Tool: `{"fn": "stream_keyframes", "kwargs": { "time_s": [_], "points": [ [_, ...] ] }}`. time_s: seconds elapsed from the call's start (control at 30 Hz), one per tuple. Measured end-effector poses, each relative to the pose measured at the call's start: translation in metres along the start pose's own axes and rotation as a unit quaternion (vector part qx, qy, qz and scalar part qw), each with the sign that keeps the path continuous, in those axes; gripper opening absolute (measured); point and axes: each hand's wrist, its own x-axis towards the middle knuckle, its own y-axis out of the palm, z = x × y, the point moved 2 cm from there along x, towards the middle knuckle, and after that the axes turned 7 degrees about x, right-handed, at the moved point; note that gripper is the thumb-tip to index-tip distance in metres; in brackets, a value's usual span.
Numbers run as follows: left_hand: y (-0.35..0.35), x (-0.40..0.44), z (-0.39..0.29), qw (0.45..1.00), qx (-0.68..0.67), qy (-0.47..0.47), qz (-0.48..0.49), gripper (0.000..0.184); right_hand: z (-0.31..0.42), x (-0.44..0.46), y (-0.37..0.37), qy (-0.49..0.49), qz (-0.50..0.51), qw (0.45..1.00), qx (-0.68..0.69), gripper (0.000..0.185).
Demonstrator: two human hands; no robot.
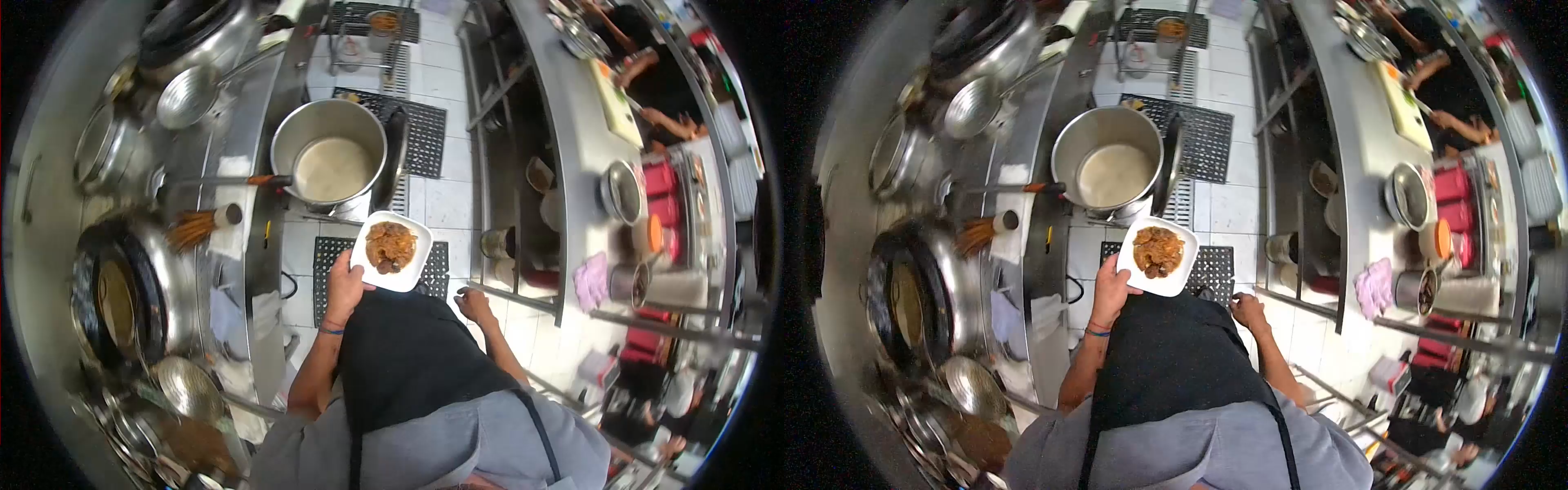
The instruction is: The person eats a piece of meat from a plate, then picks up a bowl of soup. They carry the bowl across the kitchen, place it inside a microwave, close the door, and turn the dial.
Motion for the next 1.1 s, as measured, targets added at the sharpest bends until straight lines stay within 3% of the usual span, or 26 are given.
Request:
{"fn": "stream_keyframes", "kwargs": {
  "time_s": [0.23,0.4,0.53,0.63,0.73,0.9,1.07,1.1],
  "points": [
    [0.003,0.026,-0.007,0.990,0.092,-0.016,0.102,0.035,-0.041,-0.056,0.034,0.118,-0.066,0.988,0.078,0.034],
    [0.031,0.030,-0.004,0.986,0.047,-0.053,0.148,0.036,-0.057,-0.083,0.041,0.165,-0.069,0.975,0.134,0.035],
    [0.062,0.021,0.012,0.960,-0.082,-0.157,0.217,0.038,-0.090,-0.081,0.052,0.124,-0.098,0.978,0.134,0.037],
    [0.092,0.012,0.016,0.956,-0.098,-0.180,0.208,0.036,-0.104,-0.074,0.041,0.129,-0.123,0.969,0.171,0.037],
    [0.111,0.007,0.015,0.969,-0.039,-0.140,0.198,0.038,-0.124,-0.079,0.032,0.138,-0.156,0.963,0.172,0.035],
    [0.134,-0.001,0.013,0.975,0.019,-0.119,0.189,0.039,-0.155,-0.081,-0.012,0.011,-0.305,0.928,0.215,0.025],
    [0.173,-0.013,0.019,0.982,0.027,-0.112,0.151,0.038,-0.161,-0.096,-0.104,-0.006,-0.436,0.860,0.266,0.020],
    [0.179,-0.014,0.020,0.983,0.039,-0.102,0.149,0.036,-0.167,-0.092,-0.119,-0.039,-0.489,0.844,0.219,0.020]
  ]
}}
